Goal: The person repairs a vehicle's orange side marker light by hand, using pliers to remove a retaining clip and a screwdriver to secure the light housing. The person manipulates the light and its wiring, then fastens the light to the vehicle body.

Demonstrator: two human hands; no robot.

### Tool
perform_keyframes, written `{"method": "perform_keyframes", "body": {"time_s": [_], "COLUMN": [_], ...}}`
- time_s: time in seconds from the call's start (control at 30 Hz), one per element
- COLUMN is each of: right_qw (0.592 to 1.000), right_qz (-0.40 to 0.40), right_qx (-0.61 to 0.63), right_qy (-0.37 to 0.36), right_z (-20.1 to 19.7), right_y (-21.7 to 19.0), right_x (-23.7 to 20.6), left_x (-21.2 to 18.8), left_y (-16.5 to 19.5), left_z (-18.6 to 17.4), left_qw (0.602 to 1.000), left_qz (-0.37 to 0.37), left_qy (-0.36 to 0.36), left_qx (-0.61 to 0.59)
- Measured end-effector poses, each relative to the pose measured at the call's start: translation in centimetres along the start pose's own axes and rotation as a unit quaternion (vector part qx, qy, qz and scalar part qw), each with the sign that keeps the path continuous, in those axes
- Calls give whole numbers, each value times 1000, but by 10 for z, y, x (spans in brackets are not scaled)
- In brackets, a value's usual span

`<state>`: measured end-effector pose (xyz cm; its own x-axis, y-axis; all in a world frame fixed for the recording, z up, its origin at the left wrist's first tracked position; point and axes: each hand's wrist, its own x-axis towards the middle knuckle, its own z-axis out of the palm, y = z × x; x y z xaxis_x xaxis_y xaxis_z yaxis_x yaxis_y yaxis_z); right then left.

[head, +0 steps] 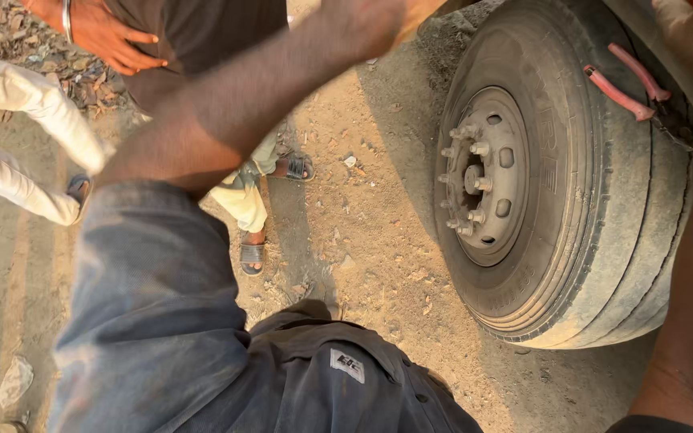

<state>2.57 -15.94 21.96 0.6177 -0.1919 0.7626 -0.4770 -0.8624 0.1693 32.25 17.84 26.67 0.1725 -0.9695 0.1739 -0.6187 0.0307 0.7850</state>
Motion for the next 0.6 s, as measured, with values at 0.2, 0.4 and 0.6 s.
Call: {"method": "perform_keyframes", "body": {"time_s": [0.2,0.4,0.6], "right_qw": [999,996,996], "right_qz": [-41,-13,31], "right_qx": [-4,87,80], "right_qy": [23,8,-38], "right_z": [4,14,20], "right_y": [4,9,12], "right_x": [-5,-3,-18], "left_x": [13,34,46], "left_y": [-1,-26,-36], "left_z": [0,-2,-10], "left_qw": [998,831,837], "left_qz": [-51,400,391], "left_qy": [-20,297,183], "left_qx": [1,246,336]}}
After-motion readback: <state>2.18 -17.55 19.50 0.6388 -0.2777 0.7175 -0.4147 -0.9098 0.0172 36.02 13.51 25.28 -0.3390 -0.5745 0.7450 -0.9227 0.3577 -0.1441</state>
